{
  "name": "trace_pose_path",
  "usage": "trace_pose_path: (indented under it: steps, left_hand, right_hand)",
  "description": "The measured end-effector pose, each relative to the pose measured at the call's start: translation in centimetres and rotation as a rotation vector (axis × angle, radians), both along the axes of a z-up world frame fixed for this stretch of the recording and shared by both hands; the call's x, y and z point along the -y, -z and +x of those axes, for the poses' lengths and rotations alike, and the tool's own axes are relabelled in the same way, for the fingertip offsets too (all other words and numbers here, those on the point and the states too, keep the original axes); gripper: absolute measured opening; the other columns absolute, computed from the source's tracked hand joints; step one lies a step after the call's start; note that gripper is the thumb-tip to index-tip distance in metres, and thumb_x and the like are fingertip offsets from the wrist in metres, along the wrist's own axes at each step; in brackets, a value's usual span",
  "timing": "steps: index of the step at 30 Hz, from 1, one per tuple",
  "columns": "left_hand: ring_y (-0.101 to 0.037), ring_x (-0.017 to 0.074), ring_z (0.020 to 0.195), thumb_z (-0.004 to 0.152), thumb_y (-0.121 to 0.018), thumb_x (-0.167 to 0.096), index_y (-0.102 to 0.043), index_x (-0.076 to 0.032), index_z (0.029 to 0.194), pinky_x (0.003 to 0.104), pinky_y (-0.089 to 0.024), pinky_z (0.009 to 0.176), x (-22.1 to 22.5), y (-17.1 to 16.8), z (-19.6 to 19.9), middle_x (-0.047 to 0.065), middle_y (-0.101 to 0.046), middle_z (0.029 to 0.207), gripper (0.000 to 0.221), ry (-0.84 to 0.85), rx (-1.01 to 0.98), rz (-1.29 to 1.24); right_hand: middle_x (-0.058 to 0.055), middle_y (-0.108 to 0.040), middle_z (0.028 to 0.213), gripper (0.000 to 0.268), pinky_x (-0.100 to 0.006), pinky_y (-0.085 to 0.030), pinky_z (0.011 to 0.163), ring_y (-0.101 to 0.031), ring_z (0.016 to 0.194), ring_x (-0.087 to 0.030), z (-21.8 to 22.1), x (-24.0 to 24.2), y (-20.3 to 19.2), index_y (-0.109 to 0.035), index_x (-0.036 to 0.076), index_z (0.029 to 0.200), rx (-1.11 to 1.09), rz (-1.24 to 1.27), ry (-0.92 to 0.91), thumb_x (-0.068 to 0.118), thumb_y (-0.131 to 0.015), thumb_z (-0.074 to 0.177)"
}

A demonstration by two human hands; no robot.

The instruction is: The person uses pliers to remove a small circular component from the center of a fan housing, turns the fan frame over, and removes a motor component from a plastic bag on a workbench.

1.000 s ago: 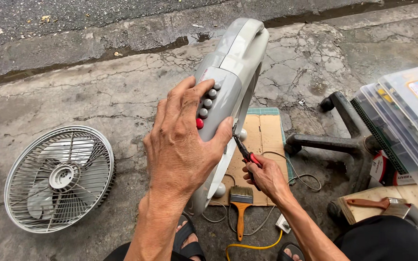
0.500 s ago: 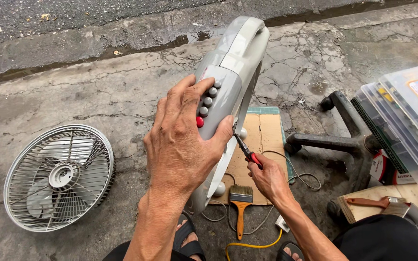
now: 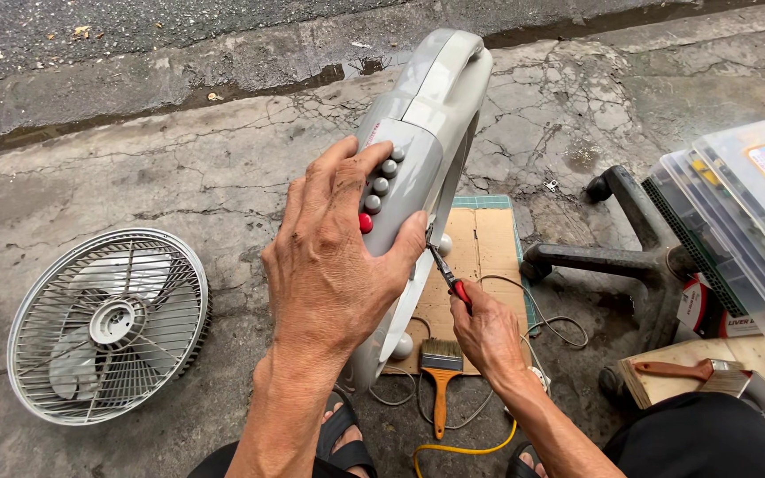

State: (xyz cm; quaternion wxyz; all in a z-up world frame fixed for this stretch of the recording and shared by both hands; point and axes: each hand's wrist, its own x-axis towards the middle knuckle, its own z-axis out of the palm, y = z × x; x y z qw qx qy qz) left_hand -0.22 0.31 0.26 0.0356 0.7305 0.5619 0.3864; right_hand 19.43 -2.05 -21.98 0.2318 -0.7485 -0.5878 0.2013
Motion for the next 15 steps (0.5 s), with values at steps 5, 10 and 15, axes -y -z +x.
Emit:
trace_pose_path:
  steps: [5,10,15]
  left_hand:
    - [-0.058,0.0299,0.127,0.083,-0.075,-0.04,-0.058,-0.025,0.138,0.052,-0.051,0.09,0.1,0.0,0.1,0.003,-0.057,0.143,0.059,0.002,0.01,0.011]
    - [-0.059,0.0312,0.126,0.083,-0.075,-0.039,-0.058,-0.025,0.137,0.052,-0.051,0.091,0.1,0.1,0.1,0.004,-0.058,0.143,0.058,0.008,0.015,0.018]
    - [-0.059,0.0308,0.126,0.083,-0.075,-0.038,-0.058,-0.024,0.137,0.051,-0.051,0.09,0.1,0.1,0.1,0.004,-0.058,0.143,0.058,0.013,0.019,0.028]
  right_hand:
    - [-0.016,-0.069,0.08,0.016,-0.049,-0.043,0.071,-0.06,0.08,-0.048,0.1,0.0,0.0,-0.06,0.021,0.092,-0.049,-0.029,0.012,0.034,-0.053,0.098]
    - [-0.003,-0.076,0.085,0.027,-0.033,-0.06,0.062,-0.076,0.067,-0.018,-0.6,0.0,-2.1,-0.072,0.018,0.115,-0.361,-0.225,0.099,0.03,-0.053,0.101]
    - [-0.003,-0.068,0.072,0.022,-0.038,-0.05,0.062,-0.064,0.062,-0.019,-1.2,0.3,-2.3,-0.067,0.02,0.103,-0.295,-0.258,0.103,0.036,-0.053,0.103]
